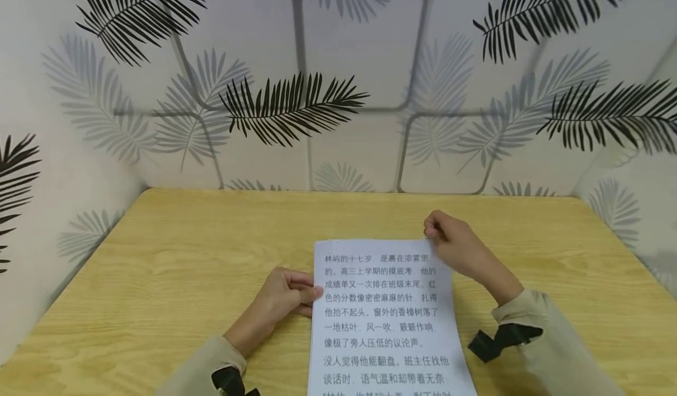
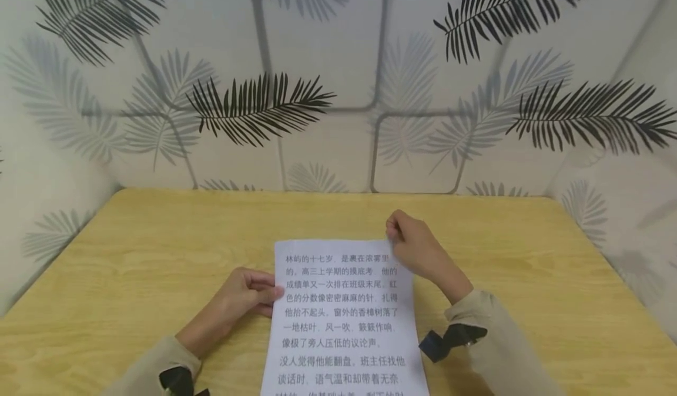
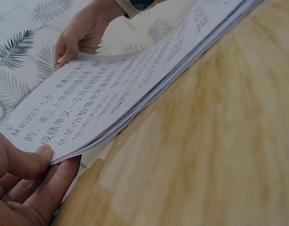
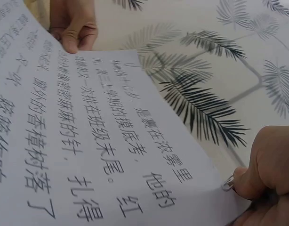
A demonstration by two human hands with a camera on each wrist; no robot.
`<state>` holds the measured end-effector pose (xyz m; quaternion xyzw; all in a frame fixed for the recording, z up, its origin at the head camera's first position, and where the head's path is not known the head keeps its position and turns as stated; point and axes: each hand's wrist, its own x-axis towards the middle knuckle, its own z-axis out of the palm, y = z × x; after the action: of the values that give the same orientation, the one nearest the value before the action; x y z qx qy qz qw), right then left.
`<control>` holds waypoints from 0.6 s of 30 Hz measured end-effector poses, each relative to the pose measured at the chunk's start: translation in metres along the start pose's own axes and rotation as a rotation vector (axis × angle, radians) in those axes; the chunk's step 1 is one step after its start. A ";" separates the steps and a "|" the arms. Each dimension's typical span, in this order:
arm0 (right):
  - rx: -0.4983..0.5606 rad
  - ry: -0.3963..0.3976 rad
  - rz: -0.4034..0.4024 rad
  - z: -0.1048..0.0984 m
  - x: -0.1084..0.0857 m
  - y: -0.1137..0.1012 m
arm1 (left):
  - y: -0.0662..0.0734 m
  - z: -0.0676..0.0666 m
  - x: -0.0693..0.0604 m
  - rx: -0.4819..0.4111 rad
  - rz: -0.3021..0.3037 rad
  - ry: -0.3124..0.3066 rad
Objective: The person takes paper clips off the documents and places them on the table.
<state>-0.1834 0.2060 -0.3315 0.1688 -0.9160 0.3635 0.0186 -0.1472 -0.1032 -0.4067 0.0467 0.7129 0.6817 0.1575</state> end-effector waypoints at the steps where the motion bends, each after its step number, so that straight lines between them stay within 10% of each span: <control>1: 0.017 0.009 0.012 -0.002 0.000 0.000 | 0.000 0.000 0.000 0.003 0.000 -0.002; 18: 0.152 0.019 0.035 -0.028 0.002 0.016 | -0.001 0.000 0.002 0.002 -0.016 0.014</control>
<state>-0.1933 0.2348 -0.3210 0.1504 -0.8883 0.4339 0.0084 -0.1490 -0.1026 -0.4078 0.0361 0.7150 0.6801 0.1579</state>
